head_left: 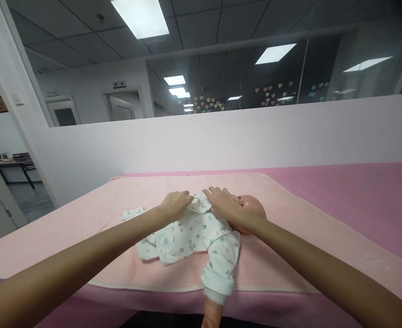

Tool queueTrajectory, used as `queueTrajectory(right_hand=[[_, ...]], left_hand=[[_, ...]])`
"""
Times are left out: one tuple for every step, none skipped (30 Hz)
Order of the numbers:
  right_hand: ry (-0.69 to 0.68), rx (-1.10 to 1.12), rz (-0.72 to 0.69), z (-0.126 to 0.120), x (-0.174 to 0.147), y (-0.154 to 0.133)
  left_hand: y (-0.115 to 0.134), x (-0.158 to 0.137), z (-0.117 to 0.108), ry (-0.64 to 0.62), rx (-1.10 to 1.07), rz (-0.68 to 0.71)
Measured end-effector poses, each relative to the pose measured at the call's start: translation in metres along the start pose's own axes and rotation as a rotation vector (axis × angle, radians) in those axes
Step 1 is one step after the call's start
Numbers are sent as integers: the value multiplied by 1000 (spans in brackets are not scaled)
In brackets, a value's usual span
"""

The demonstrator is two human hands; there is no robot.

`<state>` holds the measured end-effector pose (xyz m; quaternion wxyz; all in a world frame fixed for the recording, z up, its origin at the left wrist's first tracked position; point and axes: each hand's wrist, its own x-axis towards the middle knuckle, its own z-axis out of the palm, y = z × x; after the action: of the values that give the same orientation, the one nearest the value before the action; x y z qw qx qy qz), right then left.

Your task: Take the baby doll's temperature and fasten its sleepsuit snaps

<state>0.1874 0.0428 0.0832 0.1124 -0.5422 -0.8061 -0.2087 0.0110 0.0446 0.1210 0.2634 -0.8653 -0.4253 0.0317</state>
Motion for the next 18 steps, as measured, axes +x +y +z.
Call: queueTrajectory(right_hand=[[-43, 27, -25, 1, 0, -4], [-80, 53, -41, 3, 0, -7], [-107, 73, -48, 4, -1, -10], [-118, 86, -52, 5, -3, -12], [-117, 93, -53, 5, -6, -12], [-107, 91, -60, 5, -9, -11], [-94, 79, -68, 6, -12, -8], [-76, 57, -75, 6, -16, -4], [-54, 30, -82, 6, -19, 1], [-29, 5, -95, 7, -23, 7], [-1, -10, -113, 8, -26, 13], [26, -4, -132, 9, -29, 18], [51, 29, -144, 10, -32, 23], [83, 80, -147, 12, -35, 27], [118, 137, -143, 14, -37, 30], [152, 187, -134, 16, -39, 31], [182, 222, -132, 18, -42, 30], [203, 239, -148, 19, -44, 29]], left_hand=[[1, -1, -2, -9, 9, 3], [2, -3, -3, -34, 27, 9], [2, -6, -3, -79, 54, 20], [3, -10, -2, -147, 80, 36], [4, -14, -1, -228, 99, 60], [5, -18, 0, -301, 108, 85], [5, -22, 0, -353, 110, 106], [4, -25, -1, -380, 99, 122], [3, -25, -4, -396, 69, 131], [1, -24, -7, -418, 11, 133], [-2, -20, -11, -441, -73, 132], [-6, -13, -14, -480, -197, 134], [-9, -4, -15, -506, -350, 144], [-11, 6, -14, -471, -499, 152], [-11, 18, -9, -371, -628, 163], [-10, 31, 0, -217, -700, 122], [-7, 43, 12, -52, -702, 25], [-3, 55, 27, 71, -640, -96]])
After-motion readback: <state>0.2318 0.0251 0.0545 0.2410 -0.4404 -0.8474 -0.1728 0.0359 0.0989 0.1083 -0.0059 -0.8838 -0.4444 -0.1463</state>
